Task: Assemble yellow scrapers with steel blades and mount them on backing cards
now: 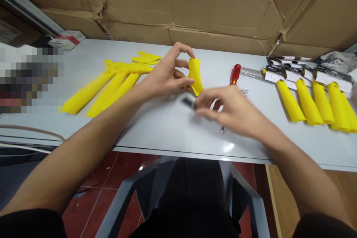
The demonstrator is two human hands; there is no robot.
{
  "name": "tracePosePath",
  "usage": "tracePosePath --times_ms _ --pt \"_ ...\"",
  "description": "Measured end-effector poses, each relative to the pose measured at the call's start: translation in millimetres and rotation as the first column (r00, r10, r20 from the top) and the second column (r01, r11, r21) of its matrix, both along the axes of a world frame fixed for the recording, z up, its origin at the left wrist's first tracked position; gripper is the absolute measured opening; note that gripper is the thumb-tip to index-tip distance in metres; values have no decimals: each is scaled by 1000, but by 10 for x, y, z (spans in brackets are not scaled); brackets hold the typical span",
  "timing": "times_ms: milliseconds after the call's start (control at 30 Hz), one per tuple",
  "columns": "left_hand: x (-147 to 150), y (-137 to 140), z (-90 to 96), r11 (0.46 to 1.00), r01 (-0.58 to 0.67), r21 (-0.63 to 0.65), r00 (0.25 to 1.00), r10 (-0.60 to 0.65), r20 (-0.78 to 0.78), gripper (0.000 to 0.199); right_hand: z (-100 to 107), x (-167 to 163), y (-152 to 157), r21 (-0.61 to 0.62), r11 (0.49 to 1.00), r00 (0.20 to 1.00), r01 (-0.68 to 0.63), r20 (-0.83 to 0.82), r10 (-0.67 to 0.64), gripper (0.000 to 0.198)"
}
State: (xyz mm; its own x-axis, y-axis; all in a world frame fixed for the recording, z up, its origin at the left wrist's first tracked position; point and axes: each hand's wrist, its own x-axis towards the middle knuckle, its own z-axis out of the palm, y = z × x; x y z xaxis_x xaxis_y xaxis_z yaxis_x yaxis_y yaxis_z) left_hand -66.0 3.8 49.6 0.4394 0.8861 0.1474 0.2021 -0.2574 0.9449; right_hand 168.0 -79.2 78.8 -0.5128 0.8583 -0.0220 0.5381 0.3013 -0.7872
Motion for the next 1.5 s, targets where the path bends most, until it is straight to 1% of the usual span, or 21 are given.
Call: tracePosePath --times_ms 33,67,100,133,167,200,300,400,500,567,700,767,833,967,1033,1067,1133,1200,1333,1500 --pt "0 -7 19 1000 6 0 1000 -6 11 66 28 64 72 39 992 982 121 -149 -114 27" --pt "0 -16 40 1000 9 0 1000 -9 21 66 42 123 144 71 967 934 244 -284 -215 32" --pt "0 -25 62 1000 11 -2 999 -11 30 67 41 174 211 86 935 874 343 -393 -285 36" --pt "2 -36 82 1000 12 -7 999 -12 39 68 25 211 270 78 911 825 404 -461 -327 39" --pt "5 -47 100 1000 15 -16 999 -14 44 68 -4 234 317 50 903 798 426 -491 -350 42" --pt "9 -60 115 999 20 -29 999 -18 47 69 -41 242 352 12 909 793 418 -493 -358 45" --pt "29 -100 133 998 43 -55 998 -40 48 71 -162 193 388 -61 933 832 354 -435 -344 54" --pt "51 -129 123 997 57 -60 997 -54 47 70 -234 102 364 -71 946 864 315 -391 -317 57" --pt "67 -137 103 996 64 -54 997 -62 41 66 -254 29 332 -69 958 894 277 -347 -284 55" --pt "72 -134 88 996 84 -36 996 -82 37 65 -264 -5 315 -62 959 907 277 -314 -282 54" --pt "71 -127 67 989 147 16 989 -148 26 60 -306 -50 298 -80 950 888 302 -339 -311 58" --pt "69 -128 66 988 154 19 988 -154 25 60 -323 -61 294 -101 951 882 292 -356 -308 60" --pt "69 -131 69 989 145 1 989 -145 33 64 -328 -62 291 -109 953 883 283 -357 -303 60" --pt "76 -127 67 991 112 -76 992 -108 58 74 -323 -41 283 -34 948 896 316 -318 -310 55" --pt "76 -111 54 986 131 -107 991 -126 55 70 -329 -32 278 -18 946 896 322 -317 -311 54" --pt "73 -99 45 982 154 -108 987 -149 53 66 -338 -31 274 -23 945 890 326 -329 -315 55" --pt "65 -73 25 975 202 -88 979 -198 53 56 -368 -36 266 -24 939 867 343 -376 -327 66" --pt "57 -47 8 972 228 -58 972 -224 65 52 -414 -46 260 8 932 845 362 -424 -324 70" --pt "47 -12 -15 971 235 -36 969 -232 86 52 -498 -60 260 113 916 835 385 -465 -294 60" --pt "40 3 -23 976 216 -36 973 -212 92 54 -482 -66 245 222 890 865 399 -412 -285 54"
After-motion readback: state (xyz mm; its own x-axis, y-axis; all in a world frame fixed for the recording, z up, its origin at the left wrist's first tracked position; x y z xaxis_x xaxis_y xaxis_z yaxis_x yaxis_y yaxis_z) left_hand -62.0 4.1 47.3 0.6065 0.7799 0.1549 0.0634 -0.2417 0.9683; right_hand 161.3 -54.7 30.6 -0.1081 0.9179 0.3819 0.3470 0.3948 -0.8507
